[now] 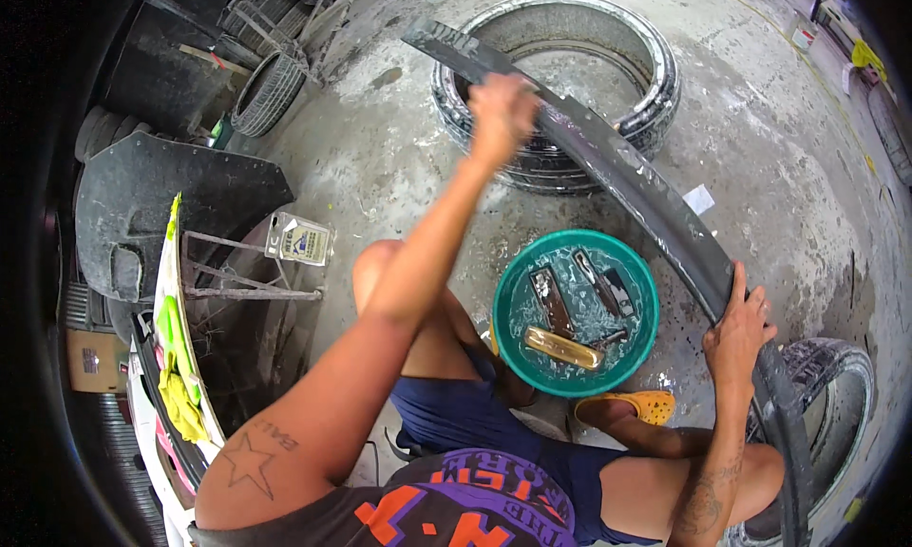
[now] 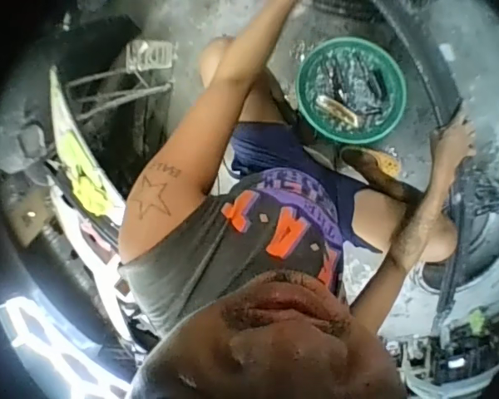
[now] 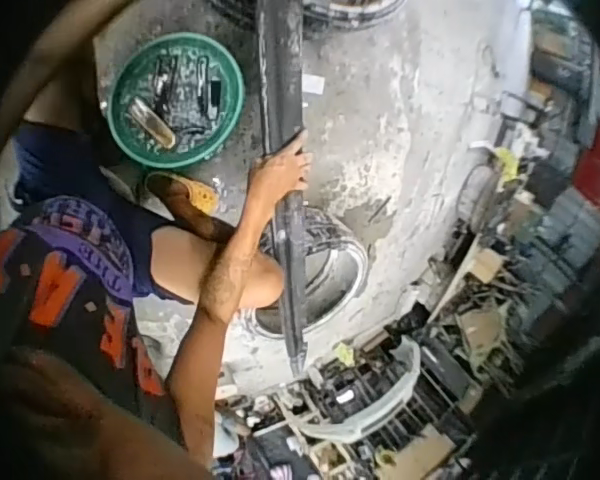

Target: Sanding a carbon fiber car spoiler using wet sandpaper and a bucket of water.

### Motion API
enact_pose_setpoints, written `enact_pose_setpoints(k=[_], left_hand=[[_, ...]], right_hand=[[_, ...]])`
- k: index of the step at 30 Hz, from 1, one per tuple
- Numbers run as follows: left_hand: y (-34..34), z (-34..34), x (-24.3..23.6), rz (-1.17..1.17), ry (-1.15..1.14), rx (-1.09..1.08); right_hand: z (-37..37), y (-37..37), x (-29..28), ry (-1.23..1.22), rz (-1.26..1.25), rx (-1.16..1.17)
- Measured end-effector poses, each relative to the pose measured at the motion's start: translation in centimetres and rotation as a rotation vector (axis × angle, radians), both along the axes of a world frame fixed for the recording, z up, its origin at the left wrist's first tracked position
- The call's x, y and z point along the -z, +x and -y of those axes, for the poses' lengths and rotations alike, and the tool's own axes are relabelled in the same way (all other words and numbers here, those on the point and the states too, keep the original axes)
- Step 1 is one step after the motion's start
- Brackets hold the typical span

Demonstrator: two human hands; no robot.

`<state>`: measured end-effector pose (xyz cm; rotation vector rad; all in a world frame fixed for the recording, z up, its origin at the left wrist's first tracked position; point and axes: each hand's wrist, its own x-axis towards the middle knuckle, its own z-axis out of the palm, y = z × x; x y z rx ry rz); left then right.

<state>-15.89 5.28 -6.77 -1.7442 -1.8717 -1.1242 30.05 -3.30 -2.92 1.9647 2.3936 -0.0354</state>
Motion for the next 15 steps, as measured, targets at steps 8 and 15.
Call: enact_pose_setpoints(k=[8,15], left_hand=[[-1.1,-3.0,-3.4,0.094,0.269,-0.096],[11.4,1.4,-3.0,0.094,0.156,0.374]], right_hand=[[-3.1,4.8,-3.1,-0.346,-0.484,-0.255],[-4.2,3.7,-4.6,-0.413,-0.474,-0.182]])
